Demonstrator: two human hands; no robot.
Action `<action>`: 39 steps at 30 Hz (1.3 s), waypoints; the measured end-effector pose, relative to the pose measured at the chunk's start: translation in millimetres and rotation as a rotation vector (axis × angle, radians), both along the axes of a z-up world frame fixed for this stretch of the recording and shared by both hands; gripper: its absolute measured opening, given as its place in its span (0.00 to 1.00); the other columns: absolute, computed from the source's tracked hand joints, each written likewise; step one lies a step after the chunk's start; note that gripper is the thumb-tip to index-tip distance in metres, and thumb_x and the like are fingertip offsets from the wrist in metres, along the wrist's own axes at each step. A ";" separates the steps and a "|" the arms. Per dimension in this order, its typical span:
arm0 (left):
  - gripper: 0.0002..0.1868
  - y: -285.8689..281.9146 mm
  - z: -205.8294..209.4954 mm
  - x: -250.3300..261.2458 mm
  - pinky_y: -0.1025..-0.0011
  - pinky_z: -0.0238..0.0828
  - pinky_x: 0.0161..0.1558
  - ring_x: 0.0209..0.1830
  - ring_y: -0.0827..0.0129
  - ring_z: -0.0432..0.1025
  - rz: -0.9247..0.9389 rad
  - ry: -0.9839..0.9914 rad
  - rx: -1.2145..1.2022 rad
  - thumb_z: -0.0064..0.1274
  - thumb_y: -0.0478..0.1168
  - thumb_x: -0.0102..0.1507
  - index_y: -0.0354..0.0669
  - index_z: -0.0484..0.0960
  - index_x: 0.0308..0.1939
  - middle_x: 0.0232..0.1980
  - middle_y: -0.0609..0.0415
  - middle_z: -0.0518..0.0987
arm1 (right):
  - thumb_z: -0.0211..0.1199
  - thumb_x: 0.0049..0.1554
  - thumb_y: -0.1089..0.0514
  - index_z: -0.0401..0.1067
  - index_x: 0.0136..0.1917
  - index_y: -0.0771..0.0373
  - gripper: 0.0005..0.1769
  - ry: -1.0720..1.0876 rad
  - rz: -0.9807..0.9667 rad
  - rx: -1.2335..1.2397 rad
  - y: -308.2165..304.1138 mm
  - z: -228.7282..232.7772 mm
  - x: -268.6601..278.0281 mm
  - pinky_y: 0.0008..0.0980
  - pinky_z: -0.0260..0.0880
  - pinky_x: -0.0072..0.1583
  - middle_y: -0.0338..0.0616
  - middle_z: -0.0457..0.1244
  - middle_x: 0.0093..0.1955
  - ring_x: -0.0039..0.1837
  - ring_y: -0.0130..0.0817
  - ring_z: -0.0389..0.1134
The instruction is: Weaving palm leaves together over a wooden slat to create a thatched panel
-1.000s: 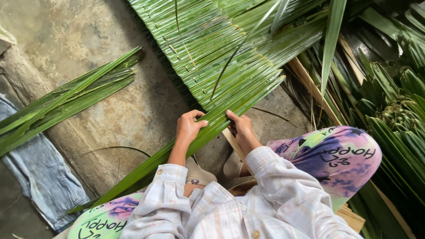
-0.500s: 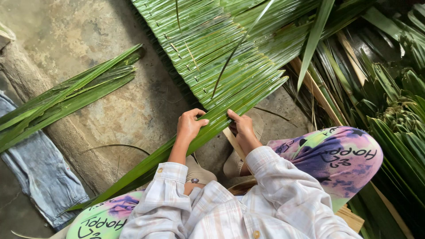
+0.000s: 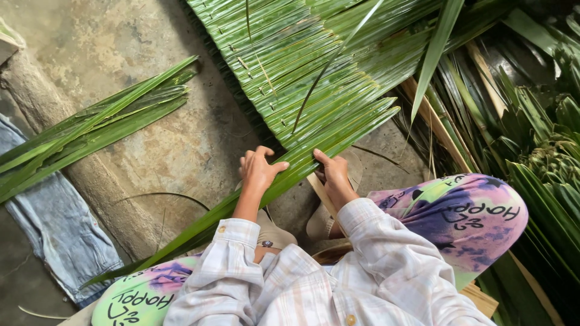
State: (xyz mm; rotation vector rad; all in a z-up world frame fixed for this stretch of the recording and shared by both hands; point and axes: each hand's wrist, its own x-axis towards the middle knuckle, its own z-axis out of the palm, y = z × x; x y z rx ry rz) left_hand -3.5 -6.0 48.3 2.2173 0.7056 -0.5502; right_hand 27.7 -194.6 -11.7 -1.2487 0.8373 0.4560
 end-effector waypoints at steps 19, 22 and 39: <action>0.47 -52.3 17.5 14.9 0.48 0.71 0.62 0.62 0.39 0.74 -0.125 0.259 0.164 0.41 0.73 0.64 0.24 0.78 0.55 0.57 0.29 0.80 | 0.78 0.51 0.48 0.70 0.43 0.66 0.23 0.001 0.001 -0.065 -11.1 -51.5 -2.4 0.27 0.74 0.33 0.46 0.64 0.30 0.28 0.33 0.68; 0.49 -54.0 17.3 19.0 0.48 0.71 0.63 0.63 0.39 0.74 -0.108 0.281 0.128 0.40 0.75 0.63 0.25 0.80 0.55 0.57 0.30 0.80 | 0.78 0.51 0.48 0.71 0.43 0.65 0.22 0.017 -0.011 -0.058 -12.0 -61.3 -1.7 0.26 0.73 0.32 0.46 0.65 0.29 0.27 0.33 0.68; 0.45 -60.9 -39.1 35.3 0.35 0.78 0.37 0.57 0.23 0.69 0.463 0.223 -0.508 0.65 0.45 0.59 0.14 0.62 0.67 0.68 0.19 0.61 | 0.81 0.49 0.49 0.68 0.51 0.68 0.30 0.075 -0.124 0.015 -12.0 -70.1 -6.6 0.41 0.77 0.43 0.49 0.65 0.39 0.36 0.40 0.71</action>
